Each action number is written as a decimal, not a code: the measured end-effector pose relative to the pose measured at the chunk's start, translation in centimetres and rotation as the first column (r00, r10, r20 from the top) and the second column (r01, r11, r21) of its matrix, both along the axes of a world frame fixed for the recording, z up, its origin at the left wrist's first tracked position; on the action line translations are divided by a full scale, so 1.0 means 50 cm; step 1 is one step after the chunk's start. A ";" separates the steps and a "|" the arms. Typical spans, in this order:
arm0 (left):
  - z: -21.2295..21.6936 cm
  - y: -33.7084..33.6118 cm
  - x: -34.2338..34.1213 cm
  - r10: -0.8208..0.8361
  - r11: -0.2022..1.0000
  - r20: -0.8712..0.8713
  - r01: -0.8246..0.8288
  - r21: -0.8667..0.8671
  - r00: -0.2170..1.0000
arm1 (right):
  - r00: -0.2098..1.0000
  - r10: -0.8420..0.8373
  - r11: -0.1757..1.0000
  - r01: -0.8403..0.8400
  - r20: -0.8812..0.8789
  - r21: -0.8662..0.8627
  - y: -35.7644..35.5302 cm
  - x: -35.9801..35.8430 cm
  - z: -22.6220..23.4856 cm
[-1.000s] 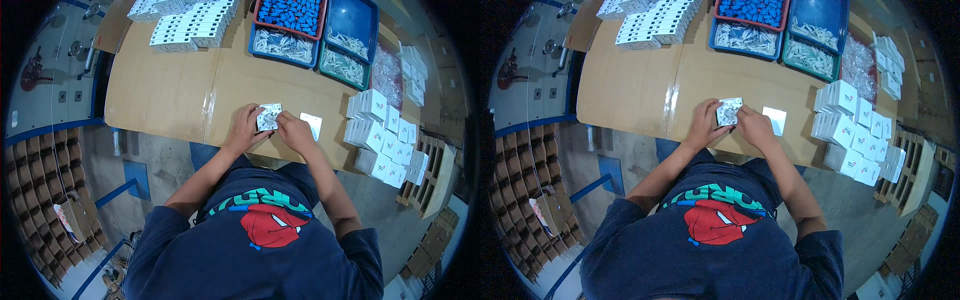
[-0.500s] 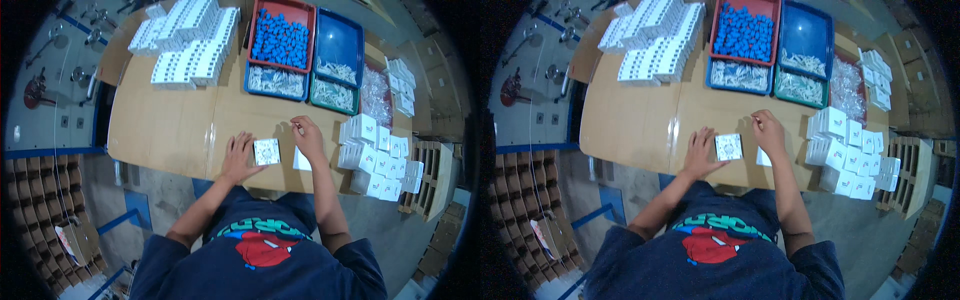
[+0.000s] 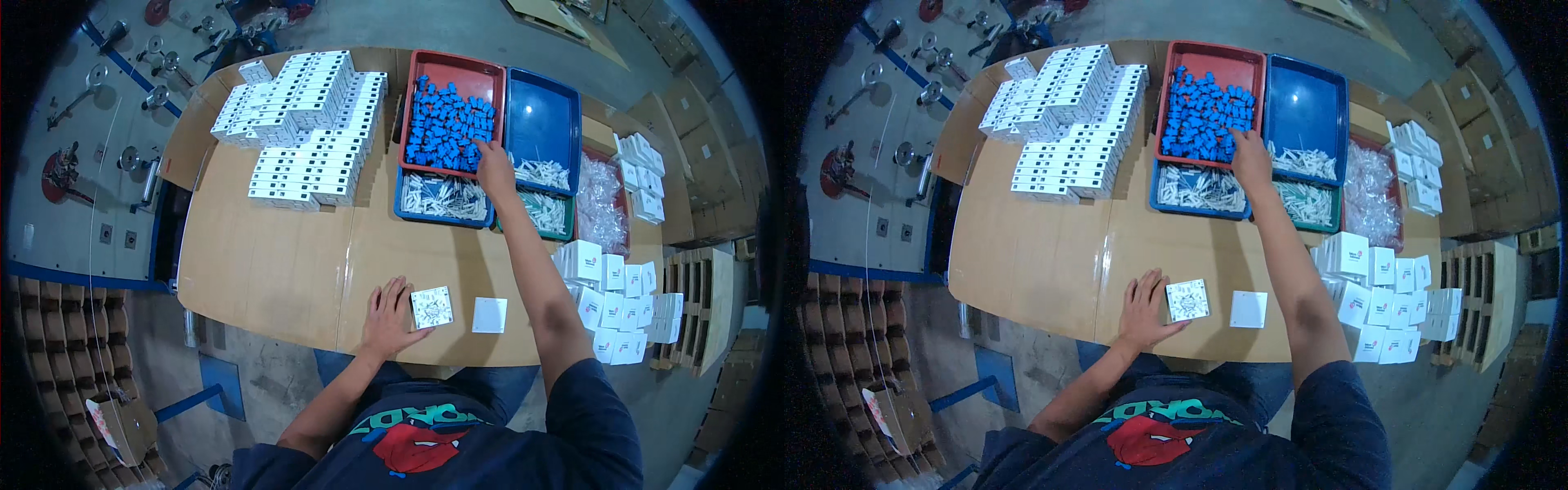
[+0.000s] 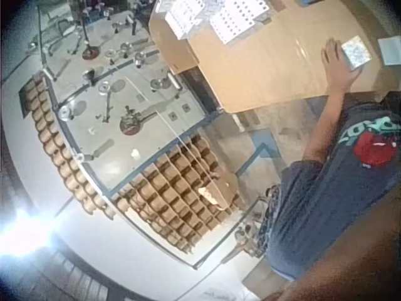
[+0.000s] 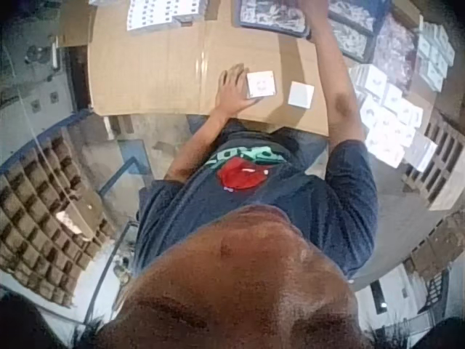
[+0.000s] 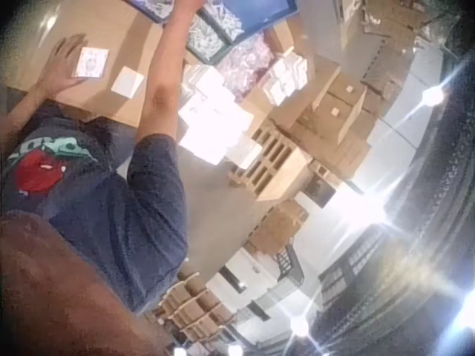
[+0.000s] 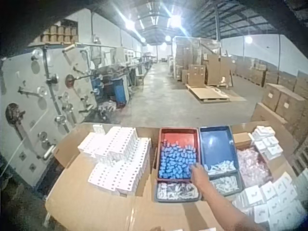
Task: Assembling small white cardboard boxes and filling them with components including blue plastic caps and metal fittings in small plastic bags.
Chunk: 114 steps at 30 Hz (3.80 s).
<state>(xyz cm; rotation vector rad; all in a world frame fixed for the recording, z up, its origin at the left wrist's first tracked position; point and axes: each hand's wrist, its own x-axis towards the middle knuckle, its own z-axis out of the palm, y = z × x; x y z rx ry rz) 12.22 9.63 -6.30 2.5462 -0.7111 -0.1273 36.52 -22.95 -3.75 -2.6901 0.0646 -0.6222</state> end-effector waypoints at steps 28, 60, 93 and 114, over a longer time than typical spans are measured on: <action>-0.005 -0.004 -0.013 0.014 1.000 0.020 -0.014 -0.001 1.000 | 0.961 0.260 -0.110 -0.067 0.093 0.992 0.103 -0.315 0.243; -0.021 0.014 -0.002 0.015 0.998 0.045 -0.013 -0.057 0.999 | 0.835 0.427 0.873 -0.281 -0.347 0.398 0.277 -0.488 -0.018; -0.024 0.016 0.000 0.008 0.999 0.045 -0.007 -0.035 0.999 | 0.830 0.314 0.945 -0.224 -0.460 0.240 0.301 -0.468 -0.026; -0.020 0.022 0.009 0.031 0.935 -0.133 -0.075 -0.346 0.991 | 0.759 -0.309 0.885 0.451 -0.573 0.119 0.077 -0.708 -0.048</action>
